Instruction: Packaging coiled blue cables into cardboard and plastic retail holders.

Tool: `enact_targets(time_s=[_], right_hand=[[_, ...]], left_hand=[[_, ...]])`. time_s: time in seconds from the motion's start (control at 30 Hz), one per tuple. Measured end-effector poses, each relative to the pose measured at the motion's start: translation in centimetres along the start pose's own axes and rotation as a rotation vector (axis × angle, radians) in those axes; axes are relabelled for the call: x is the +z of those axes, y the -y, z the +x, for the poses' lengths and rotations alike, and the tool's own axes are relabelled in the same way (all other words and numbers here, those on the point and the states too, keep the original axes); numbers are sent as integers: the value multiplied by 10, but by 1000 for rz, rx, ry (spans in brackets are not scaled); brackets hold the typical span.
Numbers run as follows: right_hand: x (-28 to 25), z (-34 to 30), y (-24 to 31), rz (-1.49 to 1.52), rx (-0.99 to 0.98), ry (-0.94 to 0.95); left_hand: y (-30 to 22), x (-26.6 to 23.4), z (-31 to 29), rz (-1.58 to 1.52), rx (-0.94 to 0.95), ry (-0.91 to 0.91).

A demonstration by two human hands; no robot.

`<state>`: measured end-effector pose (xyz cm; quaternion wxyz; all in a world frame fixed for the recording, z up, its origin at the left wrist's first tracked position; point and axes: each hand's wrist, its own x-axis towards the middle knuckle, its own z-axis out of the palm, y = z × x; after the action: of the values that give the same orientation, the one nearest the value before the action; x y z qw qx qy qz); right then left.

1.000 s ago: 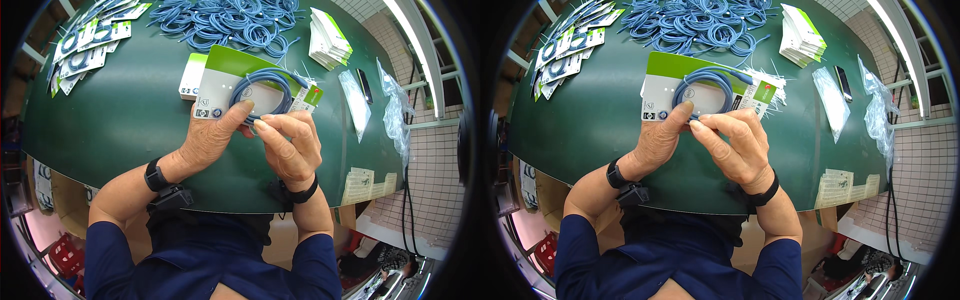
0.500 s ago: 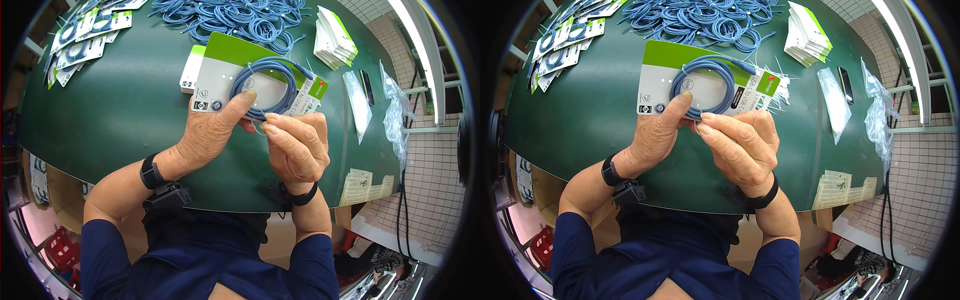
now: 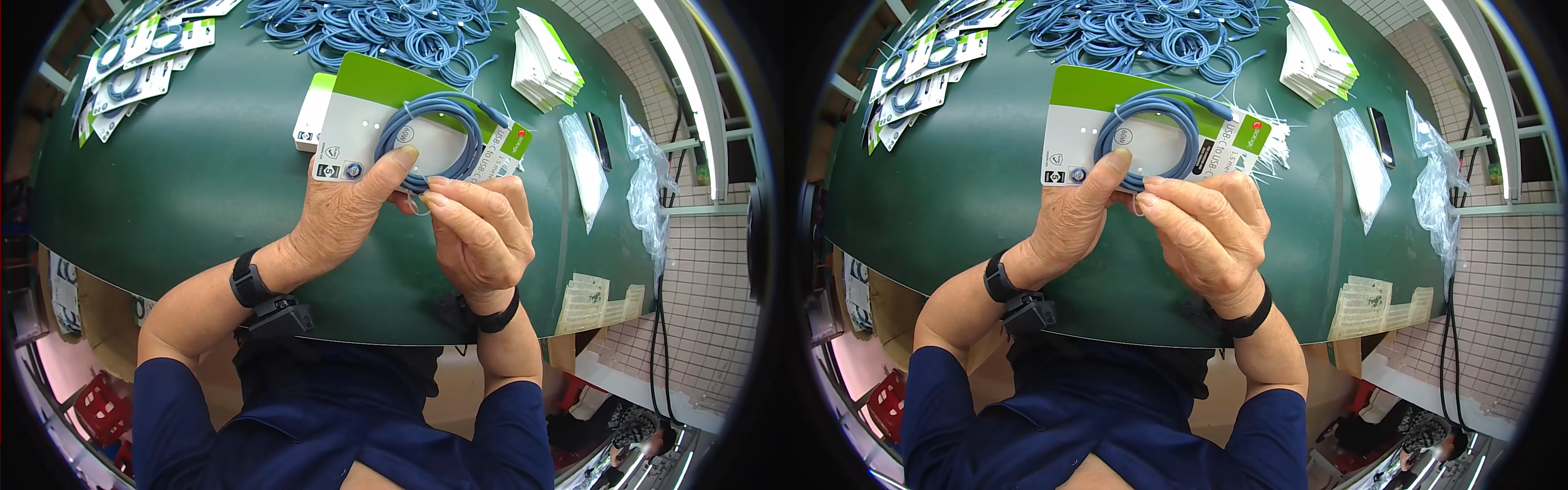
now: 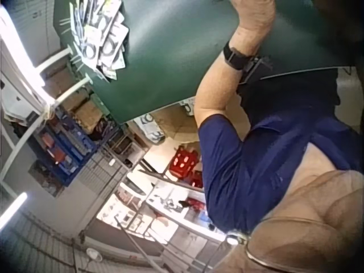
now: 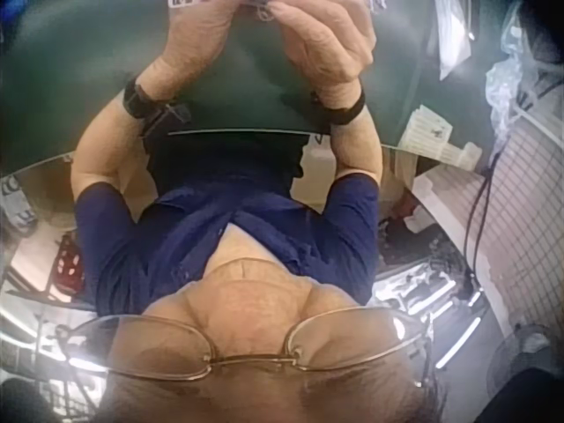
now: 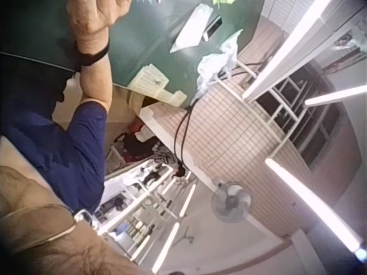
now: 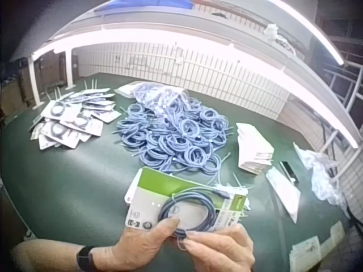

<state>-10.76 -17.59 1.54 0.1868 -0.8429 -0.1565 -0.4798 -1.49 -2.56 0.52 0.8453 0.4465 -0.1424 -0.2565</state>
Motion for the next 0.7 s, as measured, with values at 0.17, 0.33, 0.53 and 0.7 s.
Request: enact_targets(time_s=[0.17, 0.33, 0.53, 0.7], right_hand=[[2, 6, -3, 56, 63, 51], [7, 12, 4, 198, 226, -3], [-5, 14, 16, 7, 119, 172], [-3, 18, 13, 1, 109, 133]], left_hand=[[2, -5, 1, 185, 83, 77], [1, -5, -3, 285, 112, 75], [5, -9, -3, 288, 157, 68], [-1, -4, -4, 214, 117, 70]])
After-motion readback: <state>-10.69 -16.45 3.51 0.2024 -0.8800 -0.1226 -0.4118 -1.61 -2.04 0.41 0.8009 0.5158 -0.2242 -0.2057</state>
